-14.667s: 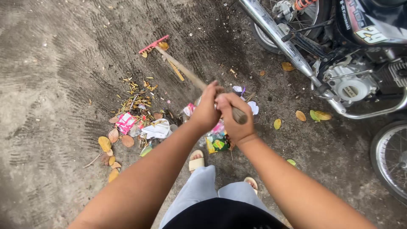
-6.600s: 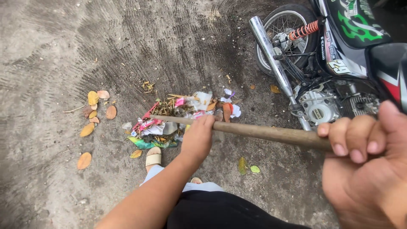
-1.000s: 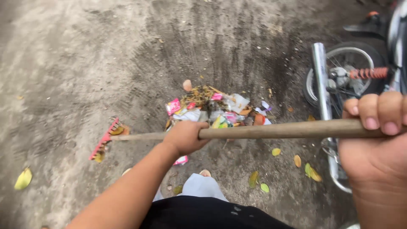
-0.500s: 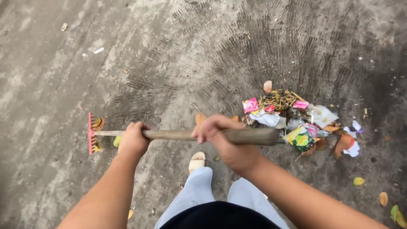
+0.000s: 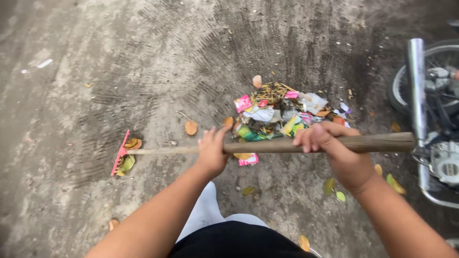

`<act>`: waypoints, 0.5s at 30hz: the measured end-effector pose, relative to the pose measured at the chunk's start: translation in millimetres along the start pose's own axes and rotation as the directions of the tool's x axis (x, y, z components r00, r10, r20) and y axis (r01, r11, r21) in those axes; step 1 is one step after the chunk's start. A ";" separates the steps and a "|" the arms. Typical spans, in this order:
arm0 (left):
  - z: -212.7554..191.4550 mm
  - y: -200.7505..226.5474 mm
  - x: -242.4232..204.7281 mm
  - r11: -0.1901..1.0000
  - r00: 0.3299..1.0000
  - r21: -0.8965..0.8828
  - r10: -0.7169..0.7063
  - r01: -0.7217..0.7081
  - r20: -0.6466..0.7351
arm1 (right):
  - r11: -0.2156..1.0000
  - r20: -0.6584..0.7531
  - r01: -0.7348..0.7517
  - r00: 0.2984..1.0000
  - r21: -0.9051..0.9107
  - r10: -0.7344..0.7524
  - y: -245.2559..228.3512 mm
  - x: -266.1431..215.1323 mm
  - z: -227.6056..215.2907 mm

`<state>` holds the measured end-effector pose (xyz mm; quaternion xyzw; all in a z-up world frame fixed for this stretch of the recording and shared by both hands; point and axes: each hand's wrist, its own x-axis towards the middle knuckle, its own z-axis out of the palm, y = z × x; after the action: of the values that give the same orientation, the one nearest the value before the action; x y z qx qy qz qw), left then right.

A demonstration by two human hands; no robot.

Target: Raking leaves and trash into a pile in an outdoor yard.

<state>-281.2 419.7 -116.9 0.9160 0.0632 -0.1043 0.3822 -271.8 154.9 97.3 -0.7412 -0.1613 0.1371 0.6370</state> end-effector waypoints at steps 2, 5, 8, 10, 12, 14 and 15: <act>27.3 47.8 -10.1 0.993 0.989 -0.024 0.115 -0.113 0.098 | 0.999 -0.121 -0.006 0.993 -0.050 0.000 -8.0 -52.7 -38.1; 78.8 111.0 -43.0 0.935 0.914 -0.097 0.355 -0.342 0.198 | 0.997 -0.268 -0.056 0.961 0.056 0.069 -22.2 -136.4 -79.6; 129.5 161.9 -83.2 0.873 0.854 -0.150 0.486 -0.464 0.187 | 0.997 -0.393 -0.050 0.917 0.051 0.066 -29.2 -217.0 -106.5; 164.5 181.9 -105.7 0.851 0.837 -0.183 0.521 -0.493 0.167 | 0.997 -0.509 0.011 0.860 0.076 0.030 -28.8 -262.3 -117.5; 166.8 210.8 -133.0 0.864 0.834 -0.172 0.503 -0.474 0.227 | 0.987 -0.547 0.071 0.837 0.145 0.020 -43.3 -291.8 -117.8; 166.0 239.0 -156.9 0.881 0.840 -0.154 0.474 -0.448 0.263 | 0.968 -0.565 0.141 0.825 0.208 0.001 -54.6 -314.2 -122.9; 159.9 247.6 -168.0 0.894 0.841 -0.117 0.446 -0.432 0.306 | 0.952 -0.594 0.228 0.801 0.202 -0.066 -58.3 -320.4 -121.9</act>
<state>-418.6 126.2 -16.4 0.8675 -0.2098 -0.1622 0.4209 -517.4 -79.4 172.7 -0.6412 0.0030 -0.1258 0.7570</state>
